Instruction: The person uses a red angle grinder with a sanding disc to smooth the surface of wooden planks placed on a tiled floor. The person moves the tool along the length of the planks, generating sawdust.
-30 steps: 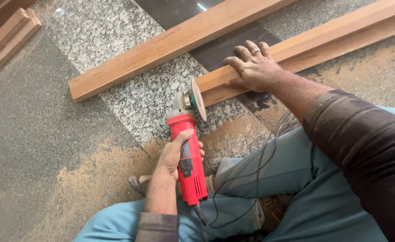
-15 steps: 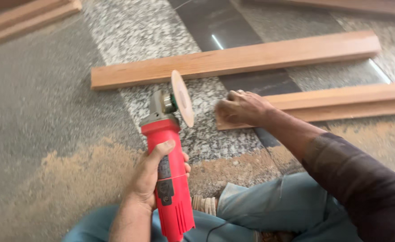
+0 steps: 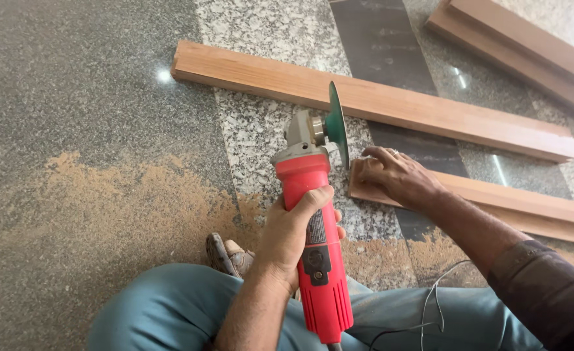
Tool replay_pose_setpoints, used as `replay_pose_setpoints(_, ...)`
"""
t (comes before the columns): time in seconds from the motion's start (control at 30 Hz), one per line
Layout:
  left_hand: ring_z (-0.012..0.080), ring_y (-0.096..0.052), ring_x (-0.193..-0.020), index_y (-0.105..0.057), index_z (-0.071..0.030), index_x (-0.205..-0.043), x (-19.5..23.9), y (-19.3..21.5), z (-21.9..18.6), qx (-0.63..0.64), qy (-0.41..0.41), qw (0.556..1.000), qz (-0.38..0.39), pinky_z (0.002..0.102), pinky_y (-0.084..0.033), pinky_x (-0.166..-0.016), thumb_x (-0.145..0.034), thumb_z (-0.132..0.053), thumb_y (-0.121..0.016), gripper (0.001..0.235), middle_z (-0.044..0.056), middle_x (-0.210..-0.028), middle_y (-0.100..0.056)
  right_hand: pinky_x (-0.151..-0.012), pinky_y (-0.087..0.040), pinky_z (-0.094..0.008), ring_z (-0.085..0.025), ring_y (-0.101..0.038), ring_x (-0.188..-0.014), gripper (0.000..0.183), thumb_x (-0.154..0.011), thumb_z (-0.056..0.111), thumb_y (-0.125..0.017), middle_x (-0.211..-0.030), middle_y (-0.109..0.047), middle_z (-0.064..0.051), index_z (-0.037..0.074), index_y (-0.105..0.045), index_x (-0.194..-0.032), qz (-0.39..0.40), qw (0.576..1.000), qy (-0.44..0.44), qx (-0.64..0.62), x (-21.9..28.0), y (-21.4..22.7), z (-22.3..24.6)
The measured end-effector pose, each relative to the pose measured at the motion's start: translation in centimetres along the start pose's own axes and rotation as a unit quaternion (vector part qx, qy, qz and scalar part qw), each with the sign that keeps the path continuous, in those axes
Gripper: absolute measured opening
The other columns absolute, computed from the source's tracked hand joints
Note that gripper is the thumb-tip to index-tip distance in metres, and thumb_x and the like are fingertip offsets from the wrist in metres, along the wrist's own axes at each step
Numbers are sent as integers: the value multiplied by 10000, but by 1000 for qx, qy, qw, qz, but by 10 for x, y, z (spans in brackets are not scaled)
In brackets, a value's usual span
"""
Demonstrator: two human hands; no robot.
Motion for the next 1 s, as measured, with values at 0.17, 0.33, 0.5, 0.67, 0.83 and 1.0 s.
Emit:
replay_pose_setpoints(0.17, 186, -690, -581, -648, -46, -1089, 3, 1, -3, 14, -4, 1000, -9, 351, -591, -489, -767, -358, -776, 467, 99, -783, -683, -1077, -500, -462, -363, -579, -1270, 362, -813, 117, -804, -1479, -489, -121, 225, -743, -1153, -5, 1000, -5, 10, -5, 11, -4)
replay_pose_setpoints(0.33, 187, -688, -581, -648, -50, -1096, 2, 5, -3, 15, -3, 1000, -20, 345, -586, -495, -764, -362, -781, 474, 102, -787, -687, -1113, -464, -462, -367, -533, -1312, 326, -768, 134, -792, -1496, -441, -124, 238, -770, -1076, 9, 999, 1, 34, -4, 11, 7)
replay_pose_setpoints(0.5, 189, -692, -582, -650, -52, -1095, -3, 8, 4, -7, 6, 1000, -25, 351, -591, -488, -754, -364, -783, 481, 105, -790, -691, -1143, -470, -468, -352, -532, -1344, 252, -798, 122, -798, -1512, -440, -139, 212, -760, -1029, -21, 999, 3, 30, -1, 7, 5)
replay_pose_setpoints(0.67, 192, -691, -578, -628, -55, -1105, -17, 8, 16, -42, 9, 999, -7, 349, -590, -488, -759, -371, -794, 497, 99, -785, -689, -1175, -451, -518, -374, -473, -1412, 571, -827, 216, -815, -1578, -417, -163, 141, -595, -1349, -49, 988, -127, -74, 18, -6, -30)
replay_pose_setpoints(0.83, 192, -690, -574, -631, -51, -1113, -39, 7, 42, -94, 37, 995, 8, 347, -578, -482, -768, -370, -797, 498, 98, -772, -690, -1155, -161, -668, -453, -171, -1484, 990, -747, 665, -735, -1576, -305, -215, 211, -354, -1540, -12, 951, -289, -109, 70, -31, -73)
replay_pose_setpoints(1.0, 206, -707, -592, -649, -40, -1048, -55, 13, 63, -154, 76, 985, 11, 349, -595, -504, -772, -390, -793, 469, 118, -789, -713, -1203, -13, -632, -450, -87, -1528, 810, -851, 750, -533, -1589, -293, -201, 323, -384, -1523, 20, 949, -302, -86, 85, -67, -91)
Point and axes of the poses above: each hand's wrist, its own x-axis away from the middle knuckle, its own y-axis out of the back of the hand, z = x × y, the point moved 8 cm from there along -x, towards the middle knuckle
